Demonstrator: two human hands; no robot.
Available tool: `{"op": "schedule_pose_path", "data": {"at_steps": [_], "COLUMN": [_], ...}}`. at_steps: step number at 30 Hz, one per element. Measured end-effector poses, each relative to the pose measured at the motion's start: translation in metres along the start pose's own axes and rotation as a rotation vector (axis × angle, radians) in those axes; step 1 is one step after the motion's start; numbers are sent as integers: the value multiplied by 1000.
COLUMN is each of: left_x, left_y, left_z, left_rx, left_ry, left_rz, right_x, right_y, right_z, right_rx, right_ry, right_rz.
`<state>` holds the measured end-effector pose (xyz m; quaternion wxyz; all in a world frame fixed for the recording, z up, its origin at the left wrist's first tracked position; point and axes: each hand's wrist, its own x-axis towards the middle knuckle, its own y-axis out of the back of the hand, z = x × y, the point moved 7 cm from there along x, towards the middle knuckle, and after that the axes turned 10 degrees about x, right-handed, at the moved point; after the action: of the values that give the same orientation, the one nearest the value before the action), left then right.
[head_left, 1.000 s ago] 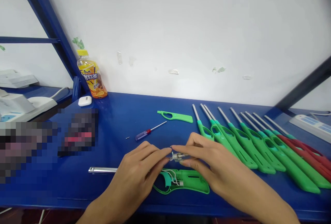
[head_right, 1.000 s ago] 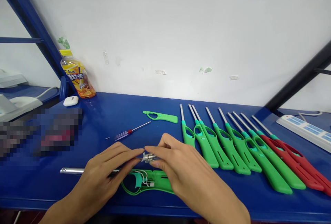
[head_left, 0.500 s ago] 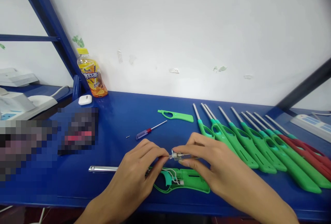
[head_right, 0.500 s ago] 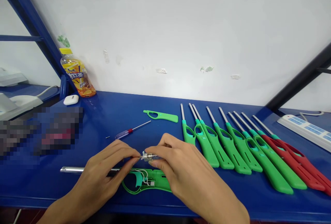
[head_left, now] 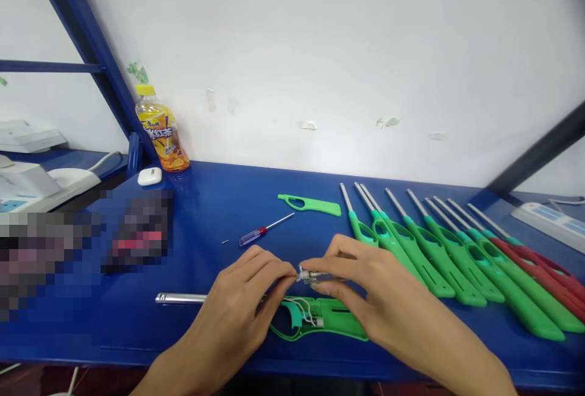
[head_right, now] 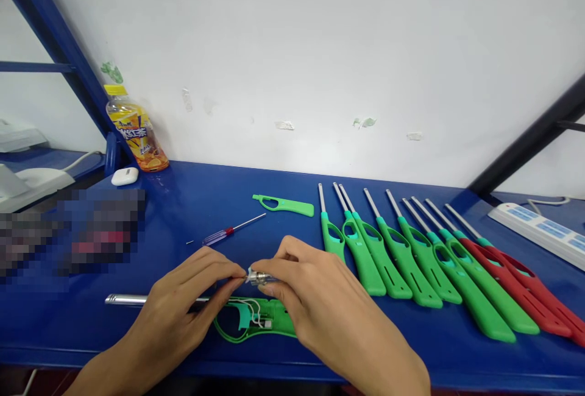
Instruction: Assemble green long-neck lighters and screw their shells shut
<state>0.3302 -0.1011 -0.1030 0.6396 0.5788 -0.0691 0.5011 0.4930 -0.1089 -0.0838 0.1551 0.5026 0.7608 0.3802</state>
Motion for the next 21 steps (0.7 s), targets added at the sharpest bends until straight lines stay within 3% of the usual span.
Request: {"op": "schedule_pose_path", "data": {"at_steps": [9, 16, 21], "left_x": [-1, -1, 0], "left_y": [0, -2, -2], "left_z": [1, -5, -3], "left_rx": [-1, 1, -22], "left_ry": [-16, 57, 61], "left_rz": [-1, 25, 37], "right_x": [-1, -2, -4], "right_y": [1, 3, 1], "right_z": [1, 17, 30], "right_rx": [-10, -81, -171], "right_ry": [0, -4, 114], "right_rz": [-4, 13, 79]}}
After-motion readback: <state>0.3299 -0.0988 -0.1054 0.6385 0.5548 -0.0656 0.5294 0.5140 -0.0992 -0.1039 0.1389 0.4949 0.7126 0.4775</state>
